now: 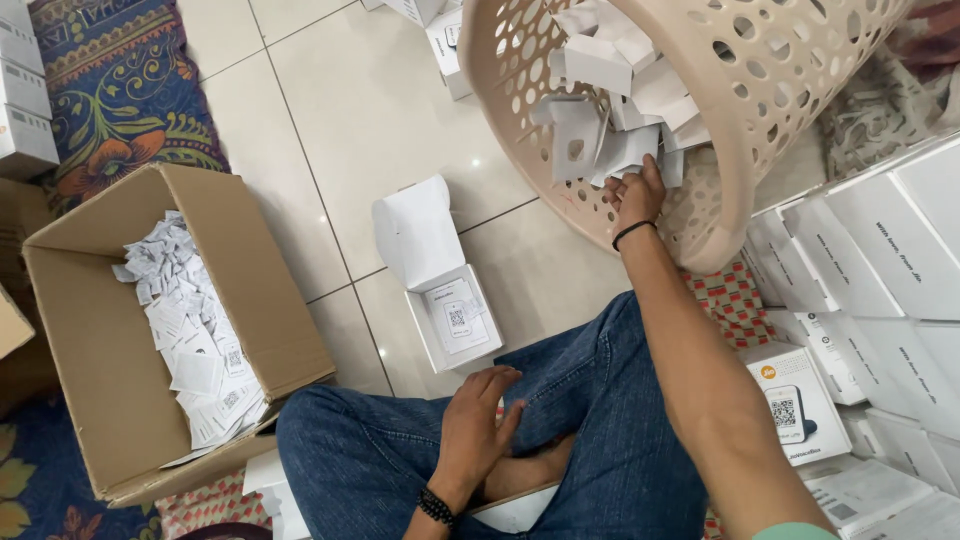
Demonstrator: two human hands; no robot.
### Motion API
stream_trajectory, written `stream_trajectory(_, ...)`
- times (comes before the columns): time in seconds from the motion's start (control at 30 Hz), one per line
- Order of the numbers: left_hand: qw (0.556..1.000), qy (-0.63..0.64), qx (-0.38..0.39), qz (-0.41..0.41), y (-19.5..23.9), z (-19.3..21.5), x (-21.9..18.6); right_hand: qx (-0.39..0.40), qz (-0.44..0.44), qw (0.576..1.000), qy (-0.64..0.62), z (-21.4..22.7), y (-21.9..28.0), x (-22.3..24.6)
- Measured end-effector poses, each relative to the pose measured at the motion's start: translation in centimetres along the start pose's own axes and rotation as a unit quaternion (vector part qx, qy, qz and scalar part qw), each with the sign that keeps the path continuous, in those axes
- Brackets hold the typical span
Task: The person places leaflets and small items into product boxes.
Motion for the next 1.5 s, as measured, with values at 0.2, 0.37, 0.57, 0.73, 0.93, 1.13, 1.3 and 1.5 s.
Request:
stream_trajectory(0.2, 0.997, 0.028, -0.043, 0.053, -0.4, 1.5, 0.6, 0.028, -0.039, 0.986, -0.160, 0.4, 10.2, 2.7)
stream_trajectory(0.37, 0.990, -0.028, -0.134, -0.019, -0.9, 3.4, 0.4, 0.110, -0.107, 0.974, -0.168, 0.4, 24.2, 2.3)
stream_trajectory(0.57, 0.928, -0.269, -0.201, -0.158, 0.0, 6.2, -0.8, 0.267, -0.197, 0.937, -0.107, -3.1, 35.4, 1.4)
stream_trajectory(0.73, 0.899, -0.303, -0.212, -0.233, 1.2, 8.7, -0.2, 0.356, -0.246, 0.901, -0.038, -5.7, 37.6, -1.0)
stream_trajectory(0.93, 0.921, -0.305, -0.192, -0.149, -2.7, 10.7, 3.2, 0.381, -0.120, 0.899, 0.180, -5.3, 33.9, -7.6)
stream_trajectory(1.13, 0.951, -0.293, -0.079, -0.063, -8.4, 5.8, 9.6, 0.405, 0.236, 0.681, 0.563, -7.2, 37.8, -4.4)
stream_trajectory(1.3, 0.961, -0.276, 0.009, 0.014, -11.1, 0.0, 16.3, 0.424, 0.215, 0.589, 0.653, -5.6, 36.3, -8.2)
stream_trajectory(1.5, 0.920, -0.384, -0.073, -0.027, -10.4, -0.1, 15.6, 0.433, 0.219, 0.587, 0.648, -6.0, 36.7, -7.5)
Point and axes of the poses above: each hand's wrist, its own y-axis away from the middle knuckle, its own z-axis out of the back of the hand, x = y × z, the point moved 8 cm from there along -y, towards the middle knuckle, and after that the axes turned 4 degrees about y, right-handed, at the moved point
